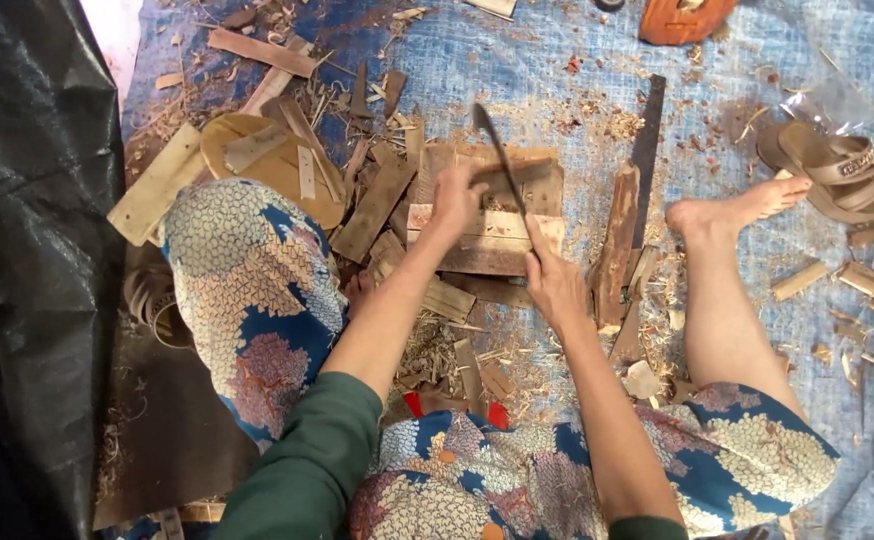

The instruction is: Shaping and splitting wood pieces using a billhook and a wooden mallet while sitting on the floor.

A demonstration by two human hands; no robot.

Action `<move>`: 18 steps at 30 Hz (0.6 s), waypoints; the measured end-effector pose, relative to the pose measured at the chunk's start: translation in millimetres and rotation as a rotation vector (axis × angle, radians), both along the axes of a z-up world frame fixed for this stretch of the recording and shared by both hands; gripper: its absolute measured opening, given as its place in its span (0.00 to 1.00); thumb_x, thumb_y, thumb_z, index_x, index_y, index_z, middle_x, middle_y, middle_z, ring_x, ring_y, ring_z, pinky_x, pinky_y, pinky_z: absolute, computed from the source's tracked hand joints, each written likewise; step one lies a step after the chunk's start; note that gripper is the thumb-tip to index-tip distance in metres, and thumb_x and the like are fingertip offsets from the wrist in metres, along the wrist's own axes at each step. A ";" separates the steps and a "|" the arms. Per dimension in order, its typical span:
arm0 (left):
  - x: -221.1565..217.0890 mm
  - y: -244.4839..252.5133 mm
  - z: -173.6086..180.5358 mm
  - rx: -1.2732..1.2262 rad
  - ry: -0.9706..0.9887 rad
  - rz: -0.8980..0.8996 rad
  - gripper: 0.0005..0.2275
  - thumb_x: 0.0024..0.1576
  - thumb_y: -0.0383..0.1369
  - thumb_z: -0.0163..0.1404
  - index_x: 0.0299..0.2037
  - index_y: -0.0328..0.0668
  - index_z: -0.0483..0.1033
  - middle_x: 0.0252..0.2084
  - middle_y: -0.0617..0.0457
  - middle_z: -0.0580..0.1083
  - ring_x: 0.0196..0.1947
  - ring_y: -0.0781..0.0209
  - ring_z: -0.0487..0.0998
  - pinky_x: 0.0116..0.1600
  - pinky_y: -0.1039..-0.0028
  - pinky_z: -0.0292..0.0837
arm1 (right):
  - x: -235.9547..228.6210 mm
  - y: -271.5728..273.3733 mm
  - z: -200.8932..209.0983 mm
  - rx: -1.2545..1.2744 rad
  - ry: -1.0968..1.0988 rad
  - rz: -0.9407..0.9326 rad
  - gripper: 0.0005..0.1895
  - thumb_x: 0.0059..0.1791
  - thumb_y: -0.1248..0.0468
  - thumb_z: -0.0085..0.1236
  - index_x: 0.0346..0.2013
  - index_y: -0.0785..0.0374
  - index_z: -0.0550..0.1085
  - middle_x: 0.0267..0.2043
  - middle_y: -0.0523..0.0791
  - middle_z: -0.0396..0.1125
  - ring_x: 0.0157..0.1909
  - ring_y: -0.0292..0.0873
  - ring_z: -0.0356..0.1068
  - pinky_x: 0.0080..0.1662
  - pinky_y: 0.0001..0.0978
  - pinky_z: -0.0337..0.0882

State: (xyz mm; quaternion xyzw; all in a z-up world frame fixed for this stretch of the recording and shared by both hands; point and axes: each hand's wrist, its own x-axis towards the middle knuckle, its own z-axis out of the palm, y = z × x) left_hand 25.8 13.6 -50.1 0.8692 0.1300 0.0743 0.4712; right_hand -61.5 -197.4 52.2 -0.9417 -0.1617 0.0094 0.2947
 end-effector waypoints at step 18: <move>-6.3 1.1 -13.7 -0.119 0.241 0.114 0.10 0.55 0.27 0.55 0.44 0.56 0.80 0.45 0.47 0.81 0.50 0.42 0.81 0.52 0.51 0.76 | -0.6 7.3 -11.6 -0.064 0.203 0.087 0.26 0.60 0.52 0.36 0.74 0.31 0.54 0.26 0.48 0.68 0.22 0.42 0.63 0.31 0.35 0.66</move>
